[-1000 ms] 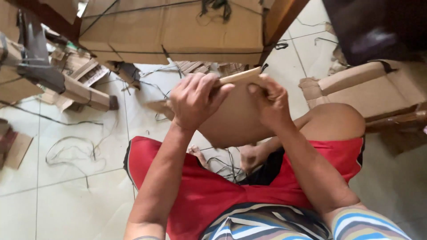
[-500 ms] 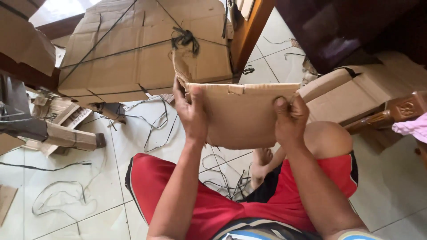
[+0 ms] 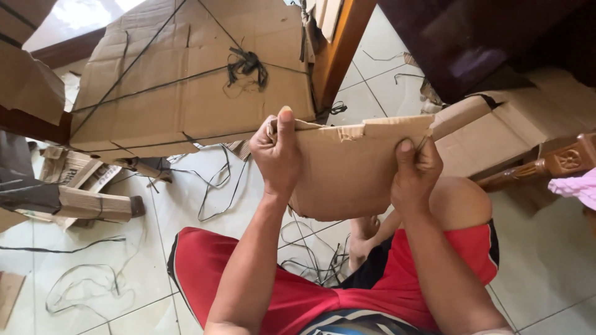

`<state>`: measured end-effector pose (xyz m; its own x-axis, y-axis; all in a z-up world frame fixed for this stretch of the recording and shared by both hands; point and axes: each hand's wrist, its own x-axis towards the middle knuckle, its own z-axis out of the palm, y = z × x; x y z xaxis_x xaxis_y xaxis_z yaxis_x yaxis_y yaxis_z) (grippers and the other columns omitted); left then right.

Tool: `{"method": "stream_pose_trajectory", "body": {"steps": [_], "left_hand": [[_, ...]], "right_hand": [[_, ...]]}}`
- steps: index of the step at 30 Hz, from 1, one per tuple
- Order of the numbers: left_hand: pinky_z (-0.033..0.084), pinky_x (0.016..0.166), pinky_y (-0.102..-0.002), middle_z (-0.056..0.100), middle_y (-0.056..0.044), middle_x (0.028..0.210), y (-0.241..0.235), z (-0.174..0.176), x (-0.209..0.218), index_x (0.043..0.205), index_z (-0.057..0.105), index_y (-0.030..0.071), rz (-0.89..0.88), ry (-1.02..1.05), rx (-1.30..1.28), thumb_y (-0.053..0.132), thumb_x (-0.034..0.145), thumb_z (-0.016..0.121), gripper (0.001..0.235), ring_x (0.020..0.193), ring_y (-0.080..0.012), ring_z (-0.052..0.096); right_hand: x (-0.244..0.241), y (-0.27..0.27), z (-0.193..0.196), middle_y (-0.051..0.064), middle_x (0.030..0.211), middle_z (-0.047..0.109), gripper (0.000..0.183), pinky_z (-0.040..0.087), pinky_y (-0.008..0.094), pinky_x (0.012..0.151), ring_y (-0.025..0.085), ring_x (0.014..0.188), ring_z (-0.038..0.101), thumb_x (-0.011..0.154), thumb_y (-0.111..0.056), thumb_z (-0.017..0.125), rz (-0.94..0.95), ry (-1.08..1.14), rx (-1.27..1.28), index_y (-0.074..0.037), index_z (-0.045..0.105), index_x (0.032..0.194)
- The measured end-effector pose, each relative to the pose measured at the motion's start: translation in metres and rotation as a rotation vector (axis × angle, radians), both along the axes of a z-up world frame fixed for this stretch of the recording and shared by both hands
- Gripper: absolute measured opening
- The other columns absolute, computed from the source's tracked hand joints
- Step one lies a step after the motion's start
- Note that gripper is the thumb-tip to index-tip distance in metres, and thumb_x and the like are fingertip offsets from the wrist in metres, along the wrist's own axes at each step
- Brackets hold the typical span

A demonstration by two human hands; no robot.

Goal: The person ties wire around a large cardboard structure, then picks up a smaller cardboard piece from the floor and attaches it to the structure using wire. The person sits on the floor to continue securing the cardboard pieces with wire.

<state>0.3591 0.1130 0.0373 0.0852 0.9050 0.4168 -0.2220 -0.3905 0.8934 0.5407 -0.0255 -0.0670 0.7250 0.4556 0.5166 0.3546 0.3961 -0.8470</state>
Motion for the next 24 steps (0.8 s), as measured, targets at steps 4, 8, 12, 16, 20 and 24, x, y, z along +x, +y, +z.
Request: {"method": "stream_pose_trajectory", "body": {"steps": [4, 8, 12, 16, 20, 24], "left_hand": [[0.034, 0.051, -0.021, 0.04, 0.007, 0.051, 0.007, -0.032, 0.004, 0.058, 0.043, 0.017, 0.036, -0.001, -0.027, 0.027, 0.103, 0.065, 0.051, 0.056, -0.0024, 0.038], [0.032, 0.05, -0.023, 0.036, 0.006, 0.049, 0.004, -0.041, 0.0, 0.057, 0.039, 0.017, 0.04, 0.005, -0.056, 0.03, 0.105, 0.061, 0.054, 0.054, -0.0052, 0.035], [0.037, 0.052, -0.022, 0.042, 0.007, 0.05, -0.002, -0.029, -0.001, 0.058, 0.052, 0.017, -0.04, -0.004, -0.167, 0.032, 0.106, 0.058, 0.051, 0.054, -0.0046, 0.037], [0.048, 0.058, -0.026, 0.052, 0.005, 0.051, -0.006, -0.011, -0.007, 0.058, 0.065, 0.016, -0.133, 0.054, -0.28, 0.041, 0.107, 0.051, 0.057, 0.056, -0.0079, 0.046], [0.053, 0.077, -0.037, 0.066, -0.012, 0.069, 0.009, -0.069, -0.017, 0.078, 0.077, 0.016, 0.036, 0.251, -0.324, 0.054, 0.109, 0.038, 0.062, 0.071, -0.0176, 0.062], [0.047, 0.094, -0.05, 0.062, -0.017, 0.104, -0.009, -0.049, -0.021, 0.117, 0.06, 0.007, 0.02, 0.3, -0.378, 0.066, 0.105, 0.023, 0.07, 0.102, -0.0296, 0.061]], "right_hand": [[-0.005, 0.003, -0.001, -0.003, 0.073, 0.043, 0.034, 0.036, 0.025, 0.072, 0.006, 0.071, 0.037, 0.113, -0.026, 0.059, -0.011, 0.057, -0.083, -0.013, 0.048, 0.083], [-0.021, 0.012, 0.008, -0.006, 0.079, 0.041, 0.028, 0.035, 0.025, 0.077, 0.006, 0.078, 0.038, 0.113, -0.025, 0.058, 0.027, 0.114, -0.187, -0.013, 0.051, 0.089], [-0.04, 0.02, 0.036, -0.005, 0.09, 0.045, 0.019, 0.04, 0.029, 0.088, 0.009, 0.09, 0.043, 0.113, -0.027, 0.055, 0.057, 0.213, -0.298, -0.012, 0.054, 0.101], [-0.003, 0.024, -0.051, -0.01, 0.088, 0.057, 0.029, 0.051, 0.028, 0.089, 0.005, 0.086, 0.056, 0.11, -0.045, 0.057, 0.088, 0.382, -0.212, -0.019, 0.06, 0.099], [-0.005, 0.025, -0.053, -0.002, 0.074, 0.054, 0.037, 0.049, 0.025, 0.072, 0.008, 0.069, 0.053, 0.115, -0.036, 0.054, -0.076, 0.271, -0.236, -0.014, 0.051, 0.085], [-0.019, 0.04, -0.029, -0.001, 0.072, 0.053, 0.036, 0.047, 0.023, 0.068, 0.008, 0.068, 0.054, 0.112, -0.033, 0.056, -0.247, 0.266, -0.187, -0.015, 0.049, 0.082]]}}
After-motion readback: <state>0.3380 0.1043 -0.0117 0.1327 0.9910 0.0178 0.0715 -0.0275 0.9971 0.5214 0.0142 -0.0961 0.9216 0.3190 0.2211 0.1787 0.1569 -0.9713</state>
